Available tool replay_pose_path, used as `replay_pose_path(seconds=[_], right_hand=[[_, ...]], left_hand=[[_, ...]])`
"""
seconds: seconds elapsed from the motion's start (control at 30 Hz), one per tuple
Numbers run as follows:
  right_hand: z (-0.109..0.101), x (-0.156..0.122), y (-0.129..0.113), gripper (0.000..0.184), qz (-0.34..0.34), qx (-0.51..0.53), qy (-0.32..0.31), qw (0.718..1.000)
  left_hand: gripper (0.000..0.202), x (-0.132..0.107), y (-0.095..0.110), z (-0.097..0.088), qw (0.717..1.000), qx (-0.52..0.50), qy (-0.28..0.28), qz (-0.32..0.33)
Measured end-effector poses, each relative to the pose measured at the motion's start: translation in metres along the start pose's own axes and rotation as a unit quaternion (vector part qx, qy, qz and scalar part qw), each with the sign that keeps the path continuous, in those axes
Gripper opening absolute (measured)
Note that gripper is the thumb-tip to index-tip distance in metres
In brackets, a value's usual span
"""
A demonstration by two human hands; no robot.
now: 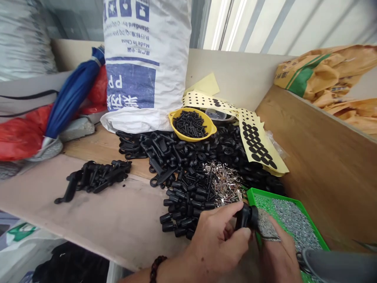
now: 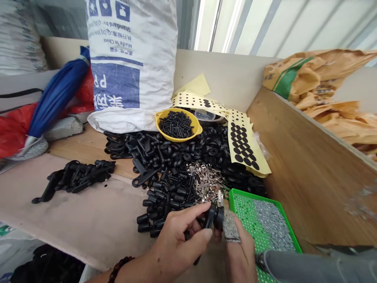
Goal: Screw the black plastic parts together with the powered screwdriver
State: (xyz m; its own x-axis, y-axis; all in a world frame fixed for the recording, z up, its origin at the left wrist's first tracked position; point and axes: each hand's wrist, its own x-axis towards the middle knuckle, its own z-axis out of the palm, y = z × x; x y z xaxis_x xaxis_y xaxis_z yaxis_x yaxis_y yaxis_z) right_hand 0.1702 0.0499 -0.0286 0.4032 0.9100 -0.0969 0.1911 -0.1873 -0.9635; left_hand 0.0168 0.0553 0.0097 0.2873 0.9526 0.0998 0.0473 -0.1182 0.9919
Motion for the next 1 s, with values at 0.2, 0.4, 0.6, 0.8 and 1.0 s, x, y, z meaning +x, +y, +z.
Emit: replay_pose_path(seconds=[0.2,0.4,0.6,0.8,1.0], right_hand=[[0.011,-0.007,-0.020,0.034,0.044,0.017,0.013,0.999],[0.016,-0.012,-0.055,0.042,0.083,0.014,-0.023,0.996],[0.019,-0.011,-0.039,0.048,0.059,0.068,-0.041,0.995],[0.022,-0.014,-0.027,0.034,0.113,0.166,-0.079,0.976],[0.019,-0.011,-0.010,0.028,0.113,0.169,-0.098,0.974]], left_hand=[[0.038,0.000,-0.001,0.000,1.000,-0.001,-0.012,-0.013],[0.031,0.000,-0.001,-0.003,0.998,0.048,-0.003,0.035],[0.032,-0.001,-0.006,-0.002,0.993,0.089,-0.009,0.082],[0.032,-0.002,-0.009,0.000,0.990,0.114,-0.004,0.082],[0.036,0.001,-0.009,-0.005,0.989,0.142,-0.007,0.049]])
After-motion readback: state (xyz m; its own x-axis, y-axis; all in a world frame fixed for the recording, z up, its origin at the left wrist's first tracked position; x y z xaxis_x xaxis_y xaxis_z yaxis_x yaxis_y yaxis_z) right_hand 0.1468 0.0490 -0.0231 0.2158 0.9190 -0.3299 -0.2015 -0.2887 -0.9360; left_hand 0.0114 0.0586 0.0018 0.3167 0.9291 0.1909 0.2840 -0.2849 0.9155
